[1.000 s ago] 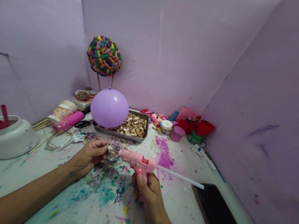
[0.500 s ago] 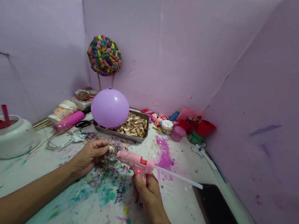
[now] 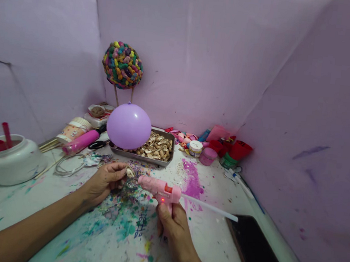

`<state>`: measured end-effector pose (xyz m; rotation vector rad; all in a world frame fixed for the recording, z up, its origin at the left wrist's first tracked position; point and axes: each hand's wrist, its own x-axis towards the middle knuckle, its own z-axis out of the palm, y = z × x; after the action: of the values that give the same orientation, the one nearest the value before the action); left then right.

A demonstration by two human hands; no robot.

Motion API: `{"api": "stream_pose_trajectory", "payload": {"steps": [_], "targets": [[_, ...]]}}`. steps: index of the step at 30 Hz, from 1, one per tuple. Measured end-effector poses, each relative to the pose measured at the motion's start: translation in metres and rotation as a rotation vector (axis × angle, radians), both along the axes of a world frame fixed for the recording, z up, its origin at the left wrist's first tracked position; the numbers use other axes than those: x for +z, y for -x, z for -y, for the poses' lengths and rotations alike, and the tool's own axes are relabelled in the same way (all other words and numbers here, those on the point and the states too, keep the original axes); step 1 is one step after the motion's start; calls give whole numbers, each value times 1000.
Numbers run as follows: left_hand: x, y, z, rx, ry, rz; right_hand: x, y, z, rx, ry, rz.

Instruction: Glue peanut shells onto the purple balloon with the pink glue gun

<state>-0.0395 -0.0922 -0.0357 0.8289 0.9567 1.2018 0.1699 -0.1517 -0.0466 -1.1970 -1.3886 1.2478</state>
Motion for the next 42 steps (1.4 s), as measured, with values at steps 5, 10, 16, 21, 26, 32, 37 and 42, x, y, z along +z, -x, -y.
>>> {"api": "stream_pose_trajectory", "payload": {"steps": [5, 10, 16, 21, 26, 32, 37, 42], "targets": [[-1, 0, -1, 8, -5, 2, 0, 0, 0, -13, 5, 3], [1, 1, -1, 17, -2, 11, -2, -1, -1, -17, 3, -1], [5, 0, -1, 27, 5, 8, -1, -2, -1, -7, -10, 16], [5, 1, 0, 23, 5, -3, 0, -2, -2, -15, -9, 27], [5, 1, 0, 17, -1, -10, 0, -2, -2, -30, -3, 35], [2, 1, -2, 5, -5, -32, -1, 0, -2, -41, -2, 35], [1, 1, -1, -4, -6, -42, -4, -1, -2, -44, 5, 37], [3, 1, -1, -11, -9, -45, -2, -1, -1, -34, -2, 58]]}}
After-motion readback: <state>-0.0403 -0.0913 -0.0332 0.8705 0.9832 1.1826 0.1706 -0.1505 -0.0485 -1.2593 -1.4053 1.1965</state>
